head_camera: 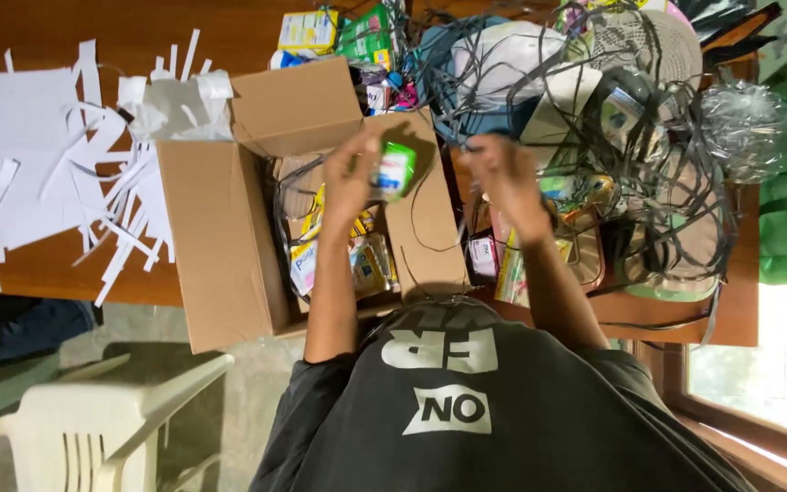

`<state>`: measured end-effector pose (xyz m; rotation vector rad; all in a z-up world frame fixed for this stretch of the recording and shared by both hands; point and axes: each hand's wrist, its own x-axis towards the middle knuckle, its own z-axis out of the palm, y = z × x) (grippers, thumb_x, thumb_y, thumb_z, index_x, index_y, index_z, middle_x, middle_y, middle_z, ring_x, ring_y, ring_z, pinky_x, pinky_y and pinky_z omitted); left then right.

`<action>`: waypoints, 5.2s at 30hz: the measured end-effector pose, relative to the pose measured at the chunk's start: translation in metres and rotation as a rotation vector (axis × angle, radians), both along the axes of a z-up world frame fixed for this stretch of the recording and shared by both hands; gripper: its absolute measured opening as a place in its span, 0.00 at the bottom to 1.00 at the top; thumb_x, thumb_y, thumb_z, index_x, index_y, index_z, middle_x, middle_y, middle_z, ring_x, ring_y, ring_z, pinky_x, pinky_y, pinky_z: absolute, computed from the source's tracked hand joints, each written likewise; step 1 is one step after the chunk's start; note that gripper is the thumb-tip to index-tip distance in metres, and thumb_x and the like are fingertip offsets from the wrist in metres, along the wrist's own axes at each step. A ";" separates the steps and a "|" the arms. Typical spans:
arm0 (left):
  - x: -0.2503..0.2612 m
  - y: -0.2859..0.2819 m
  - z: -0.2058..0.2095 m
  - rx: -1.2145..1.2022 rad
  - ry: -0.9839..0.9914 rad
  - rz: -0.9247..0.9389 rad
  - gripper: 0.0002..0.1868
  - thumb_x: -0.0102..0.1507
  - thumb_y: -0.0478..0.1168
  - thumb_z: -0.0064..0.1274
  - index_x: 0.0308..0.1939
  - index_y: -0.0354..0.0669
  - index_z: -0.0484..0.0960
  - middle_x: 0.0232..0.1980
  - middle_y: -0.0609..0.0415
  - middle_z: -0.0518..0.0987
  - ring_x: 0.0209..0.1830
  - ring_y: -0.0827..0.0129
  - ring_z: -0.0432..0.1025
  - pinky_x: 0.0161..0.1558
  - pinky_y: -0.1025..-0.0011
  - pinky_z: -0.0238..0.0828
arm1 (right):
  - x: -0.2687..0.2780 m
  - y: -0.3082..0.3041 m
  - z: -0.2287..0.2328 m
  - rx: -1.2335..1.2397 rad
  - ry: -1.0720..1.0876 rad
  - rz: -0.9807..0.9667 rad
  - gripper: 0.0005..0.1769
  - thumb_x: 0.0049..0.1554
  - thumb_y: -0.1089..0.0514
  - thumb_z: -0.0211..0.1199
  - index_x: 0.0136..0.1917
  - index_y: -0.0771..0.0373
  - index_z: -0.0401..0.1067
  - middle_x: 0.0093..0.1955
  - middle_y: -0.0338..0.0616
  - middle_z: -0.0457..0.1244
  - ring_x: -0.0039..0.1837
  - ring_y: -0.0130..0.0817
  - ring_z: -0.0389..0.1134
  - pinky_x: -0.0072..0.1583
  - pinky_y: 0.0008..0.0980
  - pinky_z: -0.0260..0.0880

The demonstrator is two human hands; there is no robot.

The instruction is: The person sorts through small packaged items on a cluttered table, picking up packets and boxes, inspecting them, and placing them into a cardboard box. The person handles items one at a time, including green and maroon packets, and arranges them within the box.

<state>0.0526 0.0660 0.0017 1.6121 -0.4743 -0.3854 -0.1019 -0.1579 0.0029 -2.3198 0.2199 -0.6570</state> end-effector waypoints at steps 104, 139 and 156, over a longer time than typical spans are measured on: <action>0.034 -0.021 0.020 -0.048 -0.606 0.044 0.22 0.64 0.19 0.47 0.60 0.36 0.80 0.47 0.42 0.84 0.37 0.63 0.79 0.43 0.70 0.76 | 0.071 -0.060 0.045 0.290 -0.452 0.068 0.03 0.64 0.71 0.56 0.50 0.67 0.69 0.42 0.43 0.66 0.42 0.25 0.68 0.43 0.25 0.71; 0.048 -0.076 0.039 -0.397 -0.056 -0.252 0.29 0.66 0.25 0.50 0.70 0.44 0.62 0.28 0.59 0.75 0.23 0.78 0.69 0.26 0.77 0.70 | 0.091 -0.007 0.089 0.296 -0.156 0.301 0.07 0.64 0.68 0.62 0.56 0.68 0.73 0.42 0.42 0.69 0.44 0.24 0.73 0.47 0.24 0.74; 0.047 -0.089 0.005 -0.276 -0.086 -0.394 0.06 0.68 0.29 0.48 0.42 0.33 0.82 0.34 0.57 0.80 0.30 0.80 0.70 0.34 0.76 0.68 | 0.105 -0.007 0.115 0.114 -0.070 0.299 0.07 0.63 0.67 0.65 0.55 0.68 0.75 0.36 0.41 0.67 0.38 0.21 0.68 0.40 0.24 0.69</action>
